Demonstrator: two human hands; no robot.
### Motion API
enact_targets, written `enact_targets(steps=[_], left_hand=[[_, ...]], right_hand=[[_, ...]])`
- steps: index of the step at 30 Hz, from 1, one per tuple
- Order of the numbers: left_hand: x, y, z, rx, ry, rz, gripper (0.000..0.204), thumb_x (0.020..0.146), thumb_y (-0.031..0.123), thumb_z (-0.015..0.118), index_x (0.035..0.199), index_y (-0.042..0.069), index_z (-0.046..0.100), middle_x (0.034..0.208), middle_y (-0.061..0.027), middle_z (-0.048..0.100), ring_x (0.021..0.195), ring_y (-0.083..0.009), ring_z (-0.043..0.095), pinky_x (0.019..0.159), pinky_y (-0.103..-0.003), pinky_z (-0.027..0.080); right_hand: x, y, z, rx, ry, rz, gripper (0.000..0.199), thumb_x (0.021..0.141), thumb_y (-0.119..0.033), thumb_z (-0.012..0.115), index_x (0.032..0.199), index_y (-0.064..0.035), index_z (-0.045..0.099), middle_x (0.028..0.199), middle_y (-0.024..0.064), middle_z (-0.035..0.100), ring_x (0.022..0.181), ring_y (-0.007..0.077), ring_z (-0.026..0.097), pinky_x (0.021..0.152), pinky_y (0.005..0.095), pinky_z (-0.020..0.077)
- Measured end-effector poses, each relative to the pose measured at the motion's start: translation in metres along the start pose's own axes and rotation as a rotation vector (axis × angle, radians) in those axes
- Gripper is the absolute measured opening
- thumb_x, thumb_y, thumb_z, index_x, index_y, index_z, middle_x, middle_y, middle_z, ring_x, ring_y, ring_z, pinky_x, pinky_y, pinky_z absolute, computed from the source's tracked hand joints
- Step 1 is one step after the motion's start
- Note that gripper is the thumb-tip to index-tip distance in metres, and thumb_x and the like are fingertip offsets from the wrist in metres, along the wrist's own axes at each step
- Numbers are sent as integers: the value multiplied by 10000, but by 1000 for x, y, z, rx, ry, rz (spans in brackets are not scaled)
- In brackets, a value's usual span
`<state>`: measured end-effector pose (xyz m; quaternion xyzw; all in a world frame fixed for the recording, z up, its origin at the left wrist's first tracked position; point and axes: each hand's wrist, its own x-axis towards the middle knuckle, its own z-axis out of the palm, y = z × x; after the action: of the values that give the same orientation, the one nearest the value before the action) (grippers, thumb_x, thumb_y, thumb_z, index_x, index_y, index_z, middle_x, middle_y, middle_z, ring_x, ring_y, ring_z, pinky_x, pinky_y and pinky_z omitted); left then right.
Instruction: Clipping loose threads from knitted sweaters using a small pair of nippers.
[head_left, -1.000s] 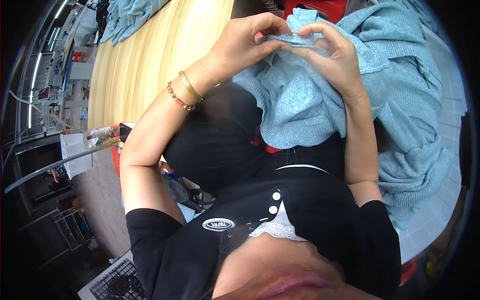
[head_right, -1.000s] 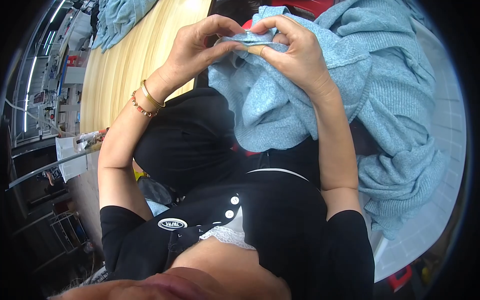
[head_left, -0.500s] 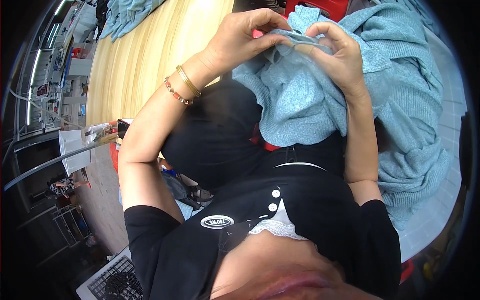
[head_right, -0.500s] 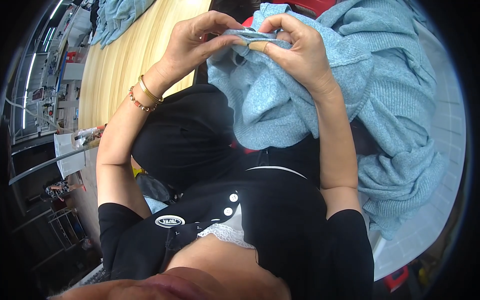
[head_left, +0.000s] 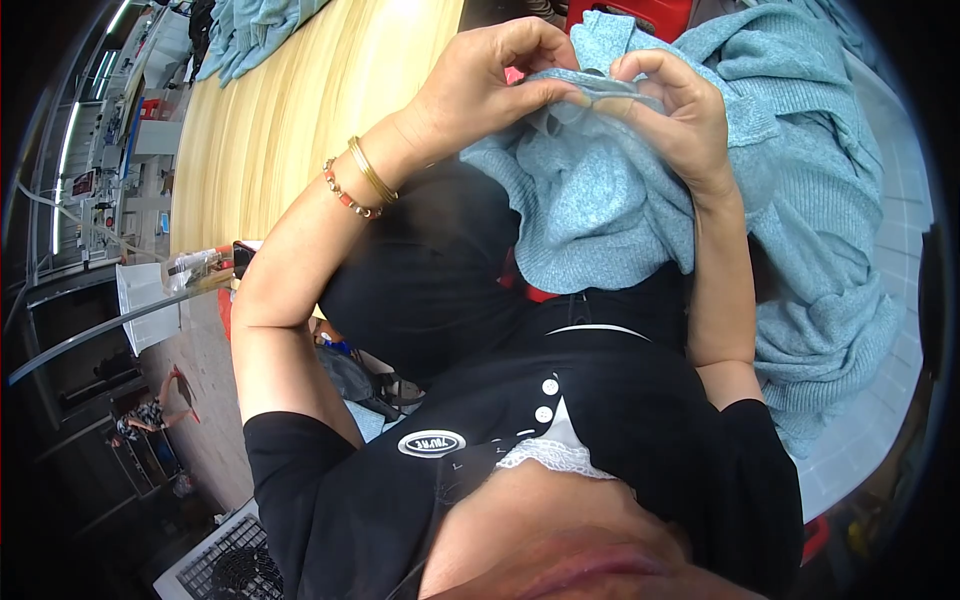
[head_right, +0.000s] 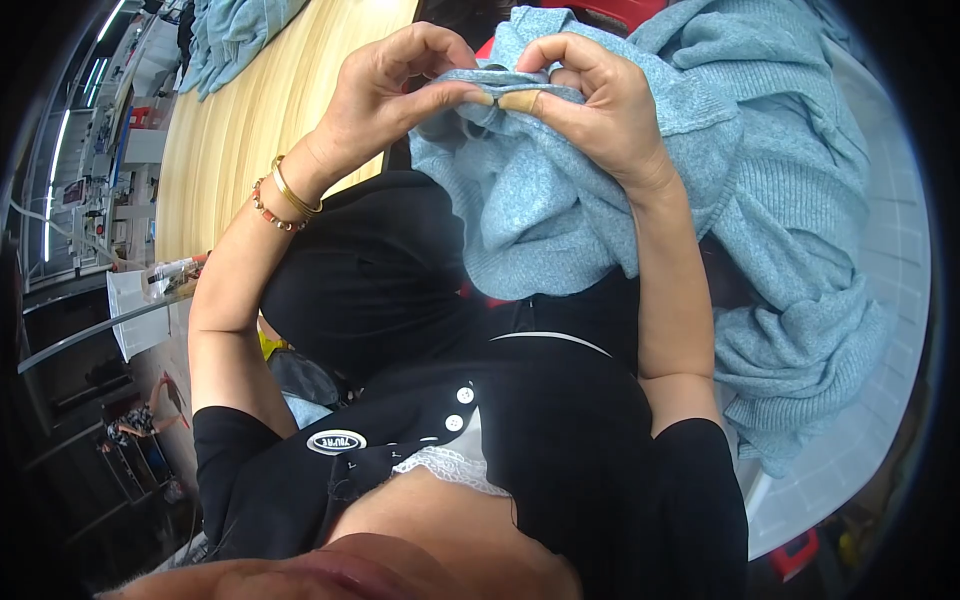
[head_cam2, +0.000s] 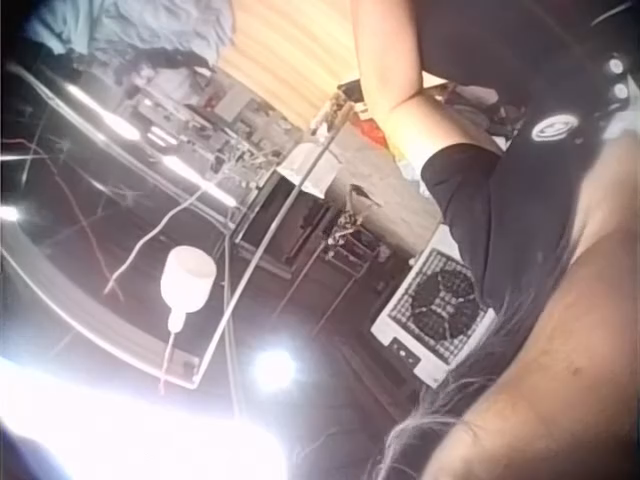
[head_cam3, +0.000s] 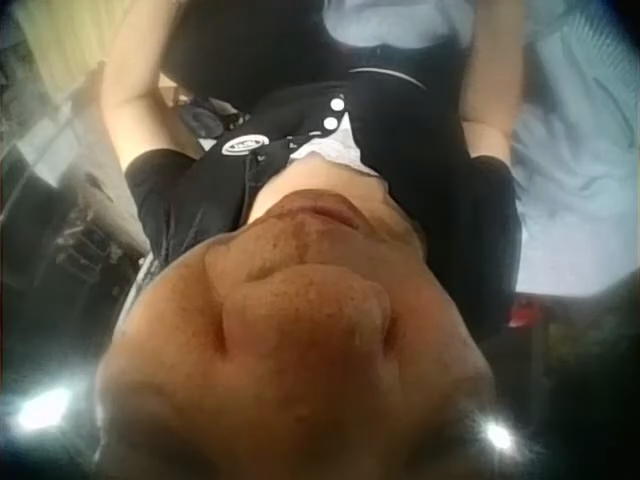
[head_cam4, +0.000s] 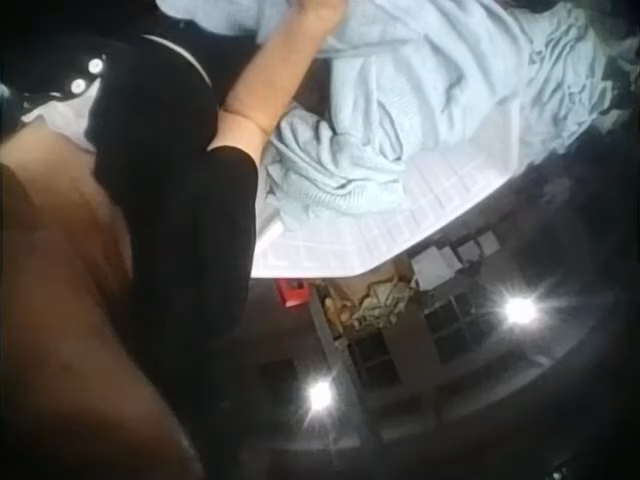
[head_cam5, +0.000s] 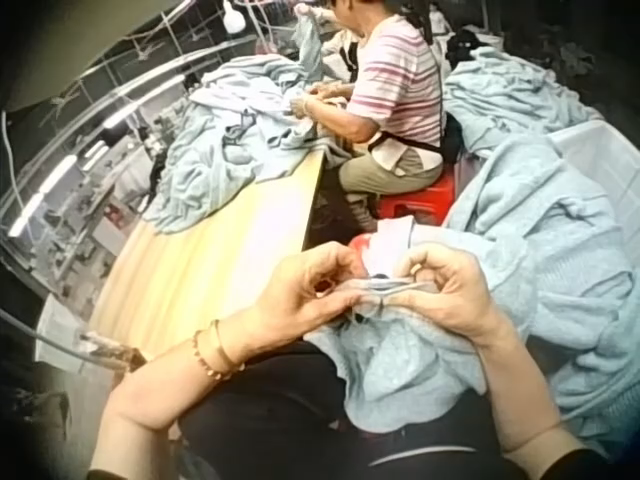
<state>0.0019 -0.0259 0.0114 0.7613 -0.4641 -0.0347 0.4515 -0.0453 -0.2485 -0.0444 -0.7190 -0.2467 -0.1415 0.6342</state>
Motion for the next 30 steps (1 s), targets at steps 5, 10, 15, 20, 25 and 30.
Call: enact_targets(steps=[5, 10, 15, 20, 25, 30], left_hand=[[-1, -4, 2, 85, 112, 52, 259, 767, 110, 765, 969, 30, 624, 873, -57, 652, 798, -159, 642, 720, -266, 522], [-2, -13, 4, 135, 147, 96, 249, 770, 98, 748, 974, 38, 619, 881, -65, 643, 793, -188, 638, 700, -284, 515], [3, -4, 6, 101, 109, 47, 211, 883, 58, 654, 1076, 3, 587, 976, -54, 630, 902, -132, 637, 842, -261, 524], [3, -7, 1, 71, 64, 109, 247, 881, 72, 659, 1110, 9, 590, 997, -71, 648, 912, -149, 650, 847, -266, 531], [2, -4, 4, 229, 109, 168, 235, 870, 65, 666, 1089, 10, 601, 982, -71, 655, 874, -143, 660, 786, -245, 545], [1, -6, 5, 284, 140, 214, 220, 869, 54, 661, 1078, 11, 605, 977, -65, 656, 867, -138, 661, 759, -232, 547]], right_hand=[[4, -3, 6, -9, 31, -86, 178, 780, 55, 670, 945, 3, 630, 846, -12, 619, 614, -18, 519, 525, 129, 396], [6, -7, 9, -251, 53, -269, 177, 770, 67, 690, 924, 5, 630, 852, -6, 623, 611, -22, 507, 516, 132, 396], [1, -5, 10, 23, 145, -78, 151, 802, 36, 713, 924, 2, 632, 867, -19, 627, 581, -43, 465, 472, 119, 352], [1, -7, 15, 50, 164, -89, 169, 820, 22, 707, 968, 6, 628, 882, -4, 640, 599, -46, 502, 480, 102, 370], [3, -7, 15, 75, 172, -62, 192, 832, 7, 702, 1003, 20, 614, 884, 23, 650, 610, -31, 543, 494, 98, 405], [4, -5, 16, 57, 165, -100, 194, 832, 4, 701, 1003, 20, 612, 876, 21, 650, 601, -24, 547, 479, 100, 400]])
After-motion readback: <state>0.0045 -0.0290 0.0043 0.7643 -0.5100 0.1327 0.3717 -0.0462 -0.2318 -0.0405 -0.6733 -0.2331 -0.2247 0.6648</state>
